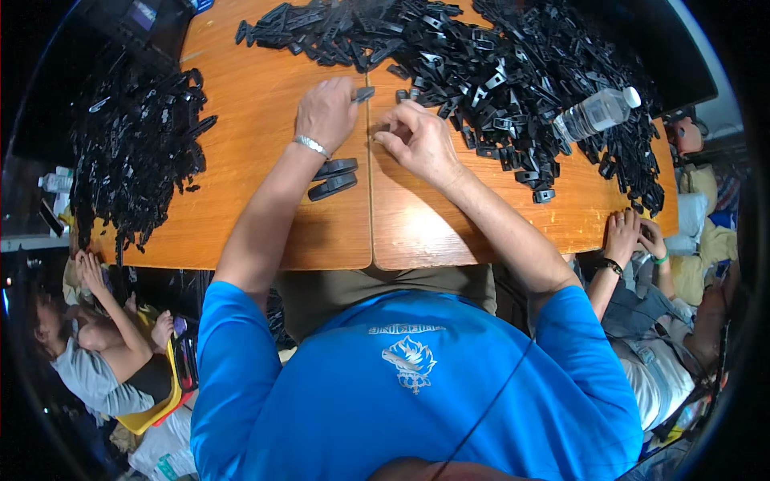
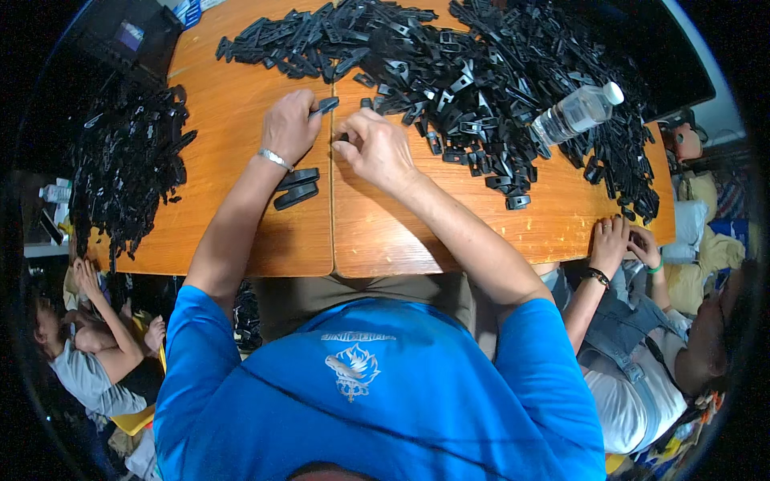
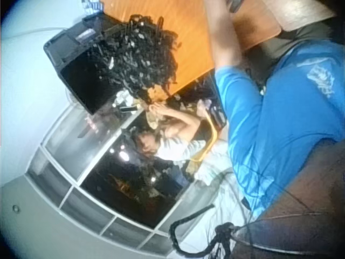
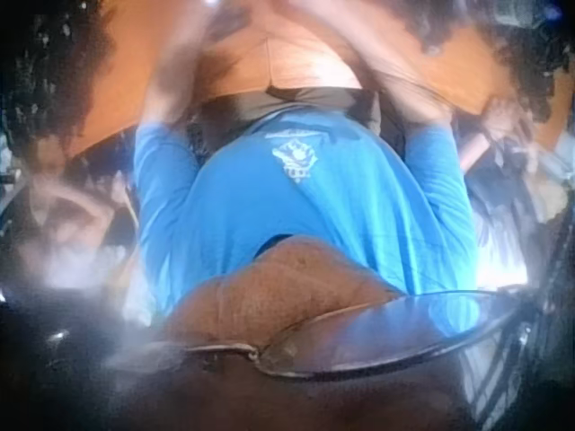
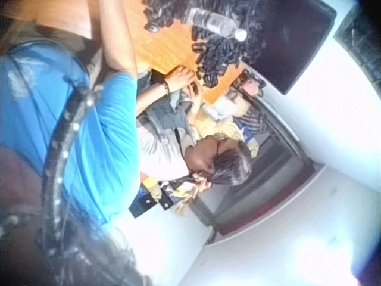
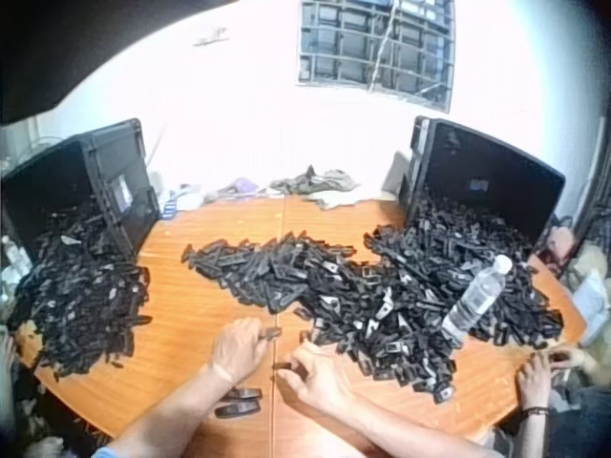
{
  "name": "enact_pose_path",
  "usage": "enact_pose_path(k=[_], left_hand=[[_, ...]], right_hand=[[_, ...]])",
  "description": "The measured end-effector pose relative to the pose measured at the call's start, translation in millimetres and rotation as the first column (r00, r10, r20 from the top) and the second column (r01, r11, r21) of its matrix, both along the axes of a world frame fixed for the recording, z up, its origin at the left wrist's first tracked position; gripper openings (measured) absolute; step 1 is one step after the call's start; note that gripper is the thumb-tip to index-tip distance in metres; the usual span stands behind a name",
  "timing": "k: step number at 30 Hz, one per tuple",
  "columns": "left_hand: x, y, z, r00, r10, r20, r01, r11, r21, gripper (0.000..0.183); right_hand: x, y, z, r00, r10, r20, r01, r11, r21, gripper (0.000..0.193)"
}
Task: The person assembles plastic components by picking up plastic parts from piles, fitting them together by hand, and placing the assembled pieces on the table.
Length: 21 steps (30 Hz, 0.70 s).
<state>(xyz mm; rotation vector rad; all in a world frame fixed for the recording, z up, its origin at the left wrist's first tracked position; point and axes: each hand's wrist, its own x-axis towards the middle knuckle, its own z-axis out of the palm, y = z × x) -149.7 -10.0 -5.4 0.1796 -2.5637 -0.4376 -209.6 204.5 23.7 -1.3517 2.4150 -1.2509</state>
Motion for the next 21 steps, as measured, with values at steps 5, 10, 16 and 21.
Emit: enact_pose_path(k=[5,10,16,21], left_hand=[[41.7,-5.1,9.6,0.997,0.040,0.058,-0.032,0.990,-0.137,0.023],[64.8,13.3,26.0,0.990,-0.033,0.139,0.027,0.999,0.046,0.024],[57.6,2.2,27.6,0.990,-0.066,0.126,0.075,0.995,-0.070,0.034],[56.6,-20.1,22.1,0.991,-0.119,0.065,0.128,0.978,-0.167,0.024]], right_hand=[[7.3,6.3,-8.1,0.967,0.046,-0.249,-0.030,0.997,0.065,0.019],[6.5,2.4,-2.9,0.960,0.064,-0.273,0.019,0.957,0.290,0.019],[9.6,4.4,9.9,0.981,0.099,-0.168,-0.031,0.929,0.368,0.024],[-2.3,2.6,2.4,0.985,0.101,-0.141,-0.050,0.944,0.327,0.024]])
